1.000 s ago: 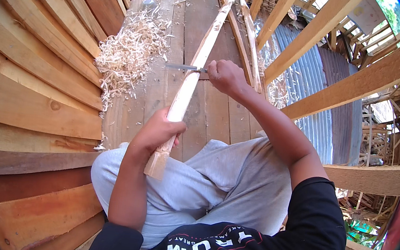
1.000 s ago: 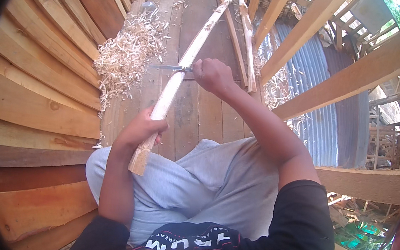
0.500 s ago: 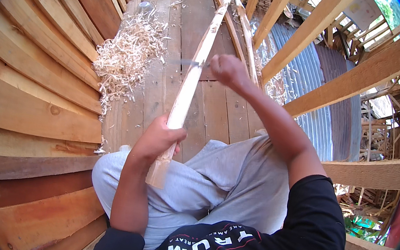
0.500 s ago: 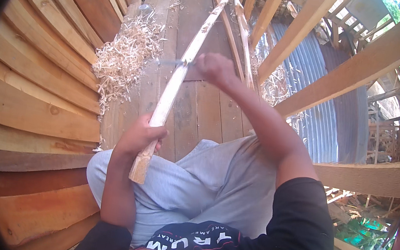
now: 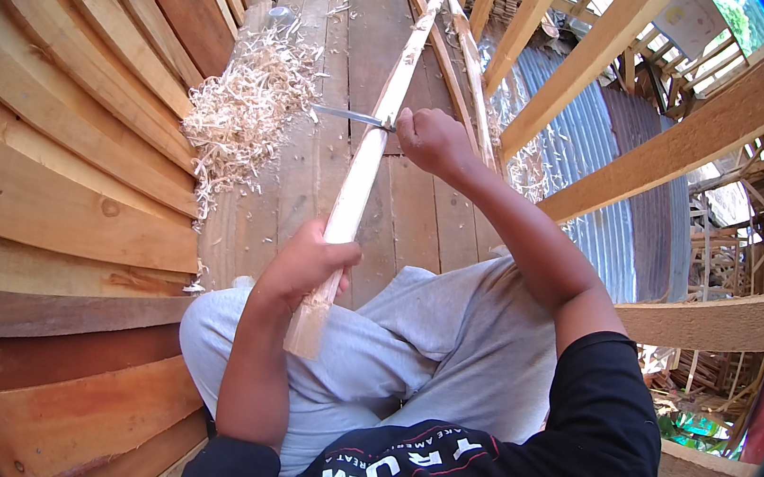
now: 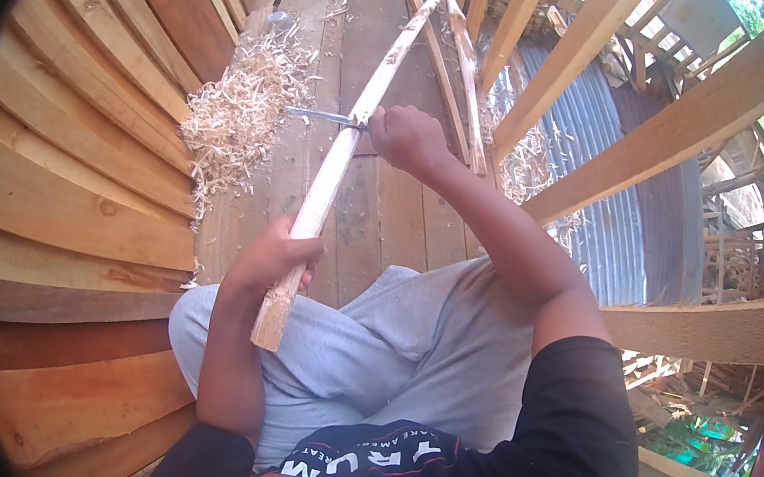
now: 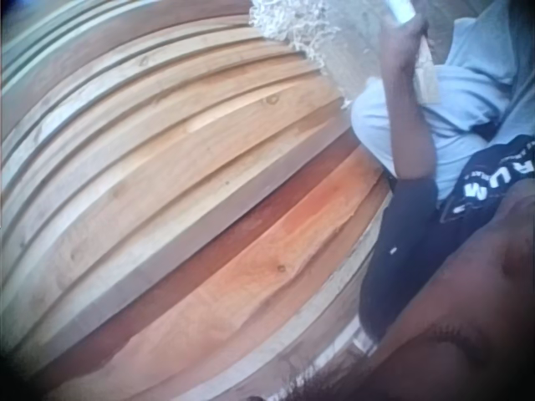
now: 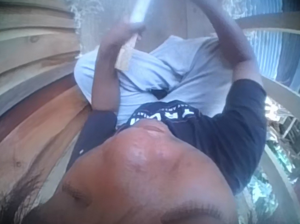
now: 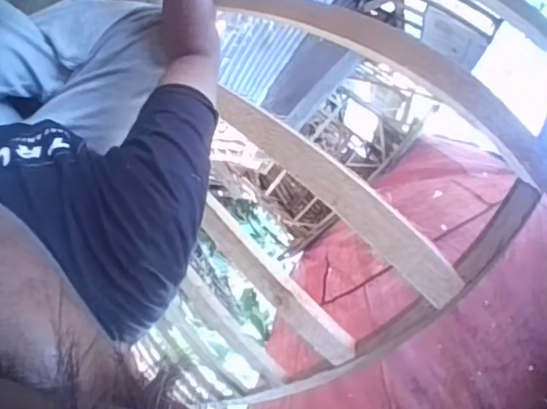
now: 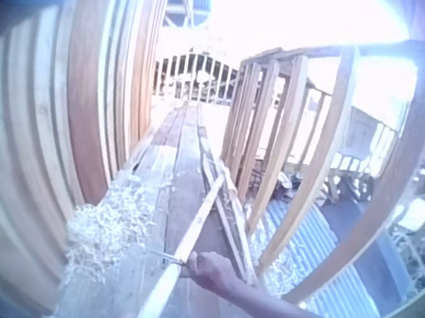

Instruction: The person sits on a wooden floor and uses a knife to shave thin strips from a long piece of wood. They repeatedly scrape the wood surface, creating a pile of wood shavings, and occasionally wipe the surface with their hand.

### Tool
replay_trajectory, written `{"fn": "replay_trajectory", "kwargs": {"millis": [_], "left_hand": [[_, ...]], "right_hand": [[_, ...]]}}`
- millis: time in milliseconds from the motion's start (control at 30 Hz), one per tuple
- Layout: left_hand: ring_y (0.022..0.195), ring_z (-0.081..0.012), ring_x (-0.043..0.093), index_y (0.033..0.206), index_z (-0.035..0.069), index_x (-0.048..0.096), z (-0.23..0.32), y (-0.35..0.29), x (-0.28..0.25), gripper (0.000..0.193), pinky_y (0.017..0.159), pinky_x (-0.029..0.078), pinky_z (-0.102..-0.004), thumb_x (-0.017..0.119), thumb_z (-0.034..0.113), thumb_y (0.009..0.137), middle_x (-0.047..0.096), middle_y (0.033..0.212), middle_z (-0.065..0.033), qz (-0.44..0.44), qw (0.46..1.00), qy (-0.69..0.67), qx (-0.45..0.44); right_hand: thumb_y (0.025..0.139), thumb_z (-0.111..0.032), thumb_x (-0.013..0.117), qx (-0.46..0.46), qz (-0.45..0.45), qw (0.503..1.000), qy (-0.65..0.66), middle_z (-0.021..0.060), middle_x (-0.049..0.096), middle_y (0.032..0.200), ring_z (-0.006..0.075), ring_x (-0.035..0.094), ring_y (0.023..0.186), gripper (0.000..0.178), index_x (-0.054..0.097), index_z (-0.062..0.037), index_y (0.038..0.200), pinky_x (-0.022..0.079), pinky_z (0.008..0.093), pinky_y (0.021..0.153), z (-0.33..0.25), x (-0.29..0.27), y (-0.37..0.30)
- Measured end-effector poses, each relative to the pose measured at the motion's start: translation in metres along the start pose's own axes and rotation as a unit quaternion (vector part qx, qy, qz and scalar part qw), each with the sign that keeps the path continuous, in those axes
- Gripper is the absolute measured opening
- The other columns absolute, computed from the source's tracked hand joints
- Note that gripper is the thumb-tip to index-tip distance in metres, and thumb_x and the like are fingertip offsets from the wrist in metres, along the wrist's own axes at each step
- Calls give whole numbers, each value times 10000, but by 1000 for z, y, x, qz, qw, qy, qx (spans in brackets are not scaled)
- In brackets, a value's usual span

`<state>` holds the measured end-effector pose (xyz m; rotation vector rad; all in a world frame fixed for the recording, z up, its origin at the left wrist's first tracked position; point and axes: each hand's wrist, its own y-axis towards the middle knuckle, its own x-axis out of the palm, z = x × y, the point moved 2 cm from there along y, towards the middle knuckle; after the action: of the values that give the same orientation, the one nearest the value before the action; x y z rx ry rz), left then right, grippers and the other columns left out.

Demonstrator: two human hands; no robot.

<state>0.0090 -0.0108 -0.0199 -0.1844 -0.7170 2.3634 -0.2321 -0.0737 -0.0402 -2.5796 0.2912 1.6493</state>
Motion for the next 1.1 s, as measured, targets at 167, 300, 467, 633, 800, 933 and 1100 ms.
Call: {"fn": "replay_trajectory", "kwargs": {"millis": [167,300,467,633,800,933,1100], "left_hand": [[465,-101,531,1021,-33,520,2,4,25,330,434,446,-256,644,110,750,531,671,-28,-30,999,11,-3],[462,-100,527,1015,-22,515,-2,-4,3,336,431,438,-252,661,112,744,527,663,-27,-23,1000,-10,-3],[456,-92,507,1031,5,503,3,-6,-4,343,419,404,-241,660,106,743,519,666,-20,-34,999,-25,-2],[440,-74,455,1068,38,476,1,-3,3,341,407,357,-220,612,100,762,471,644,12,-79,985,-148,-35],[449,-60,431,1060,62,460,2,-5,-4,305,401,327,-209,571,84,777,440,637,25,-93,979,-174,-51],[456,-57,432,1052,68,458,4,-4,5,292,399,324,-205,564,64,779,440,639,25,-84,983,-159,-44],[458,-58,435,1063,61,460,-3,-4,-3,300,401,330,-204,568,67,783,440,640,22,-81,980,-171,-62]], "right_hand": [[935,-359,323,115,57,990,54,294,639,1038,450,600,1027,523,685,17,960,447,493,938,100,4,41],[925,-368,318,128,-28,988,76,329,609,1089,466,566,1096,566,660,79,981,424,472,981,52,10,33],[930,-356,306,63,-36,995,70,352,615,988,491,592,996,566,654,90,917,438,506,941,26,1,10],[928,-334,347,51,-1,998,37,284,645,812,468,630,842,509,668,33,782,477,529,847,21,0,1],[934,-343,330,22,-6,998,52,278,651,839,459,634,848,520,669,15,770,490,528,832,-15,-2,-19],[929,-339,337,43,4,998,36,284,650,866,469,627,863,494,673,-5,788,486,520,847,22,10,3],[928,-344,347,32,-12,998,47,278,652,860,475,625,849,511,658,11,733,499,520,814,-8,5,-9]]}}
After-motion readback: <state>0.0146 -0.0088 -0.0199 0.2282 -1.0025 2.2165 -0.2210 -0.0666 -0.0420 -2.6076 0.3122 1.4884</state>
